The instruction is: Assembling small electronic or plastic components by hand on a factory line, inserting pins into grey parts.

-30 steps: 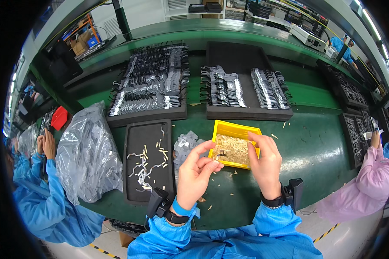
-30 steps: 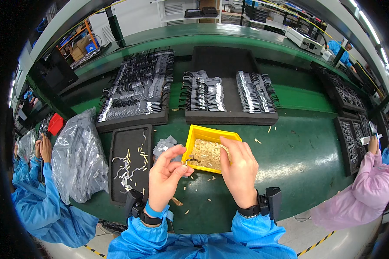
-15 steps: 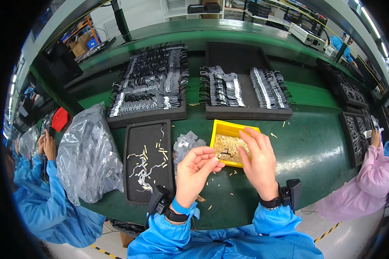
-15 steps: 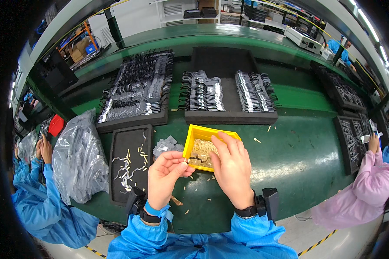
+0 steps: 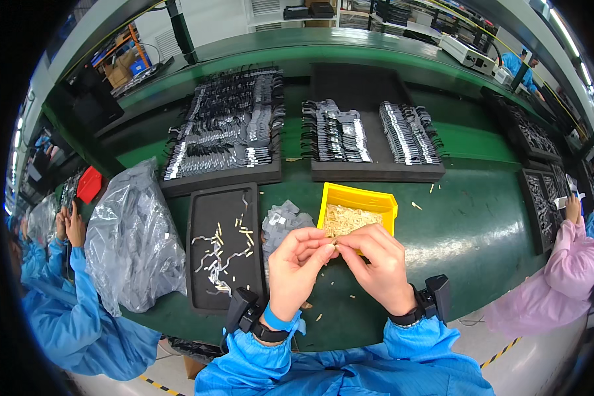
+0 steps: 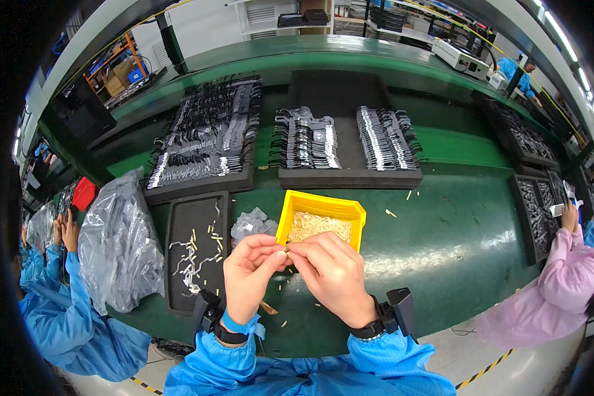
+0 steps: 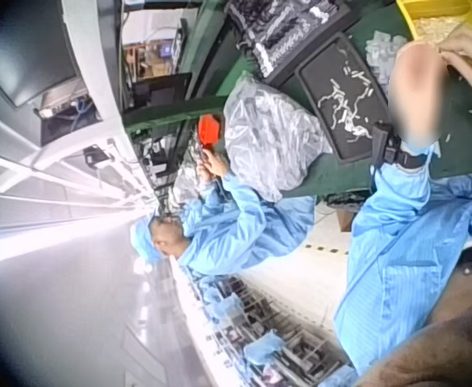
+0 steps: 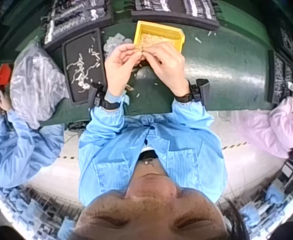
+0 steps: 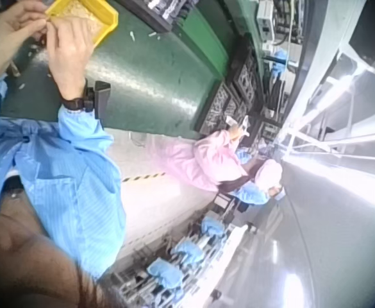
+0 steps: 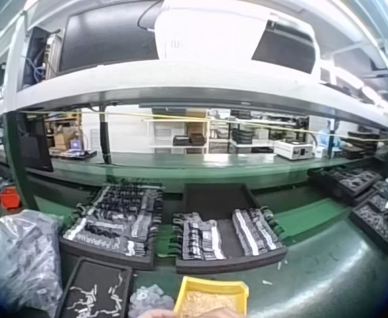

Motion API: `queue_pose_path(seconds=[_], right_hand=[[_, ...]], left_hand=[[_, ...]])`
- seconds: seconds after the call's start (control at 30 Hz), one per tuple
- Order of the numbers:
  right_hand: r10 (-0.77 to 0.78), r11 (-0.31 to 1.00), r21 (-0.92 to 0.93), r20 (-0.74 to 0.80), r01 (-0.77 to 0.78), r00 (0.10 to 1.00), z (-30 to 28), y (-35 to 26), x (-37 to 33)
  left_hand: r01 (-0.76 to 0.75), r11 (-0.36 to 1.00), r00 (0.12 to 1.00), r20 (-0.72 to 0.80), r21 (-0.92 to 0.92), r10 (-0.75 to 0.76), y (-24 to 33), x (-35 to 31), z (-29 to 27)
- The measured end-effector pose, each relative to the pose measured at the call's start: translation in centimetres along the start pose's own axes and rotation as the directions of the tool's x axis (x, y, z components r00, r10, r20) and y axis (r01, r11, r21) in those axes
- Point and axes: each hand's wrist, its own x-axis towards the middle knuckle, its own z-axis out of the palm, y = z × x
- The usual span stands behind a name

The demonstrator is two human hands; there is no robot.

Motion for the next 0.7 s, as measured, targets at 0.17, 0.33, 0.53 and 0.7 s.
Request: queue_pose_path(seconds=[0.17, 0.33, 0.53, 0.7], right_hand=[[-0.027, 0.998, -0.048, -0.002, 0.027, 1.000, 0.0, -0.1, -0.1], [-0.005, 0.995, -0.098, -0.062, -0.001, 0.998, -0.5, 0.3, 0.2], [0.140, 0.934, -0.318, -0.094, -0.163, 0.986, -1.9, 2.6, 0.2], [0.168, 0.970, -0.151, -0.143, -0.189, 0.975, -1.6, 0.4, 0.8]], left_hand=[[-0.222, 0.928, 0.974, 0.034, 0.299, 0.222, -0.6, -0.2, 0.0], [-0.141, 0.989, 0.990, -0.021, 0.034, 0.142, -0.7, -0.2, 0.8], [-0.095, 0.988, 0.995, -0.001, 0.121, 0.096, -0.2, 0.0, 0.3], [-0.198, 0.957, 0.979, -0.010, 0.212, 0.204, -0.7, 0.1, 0.0]])
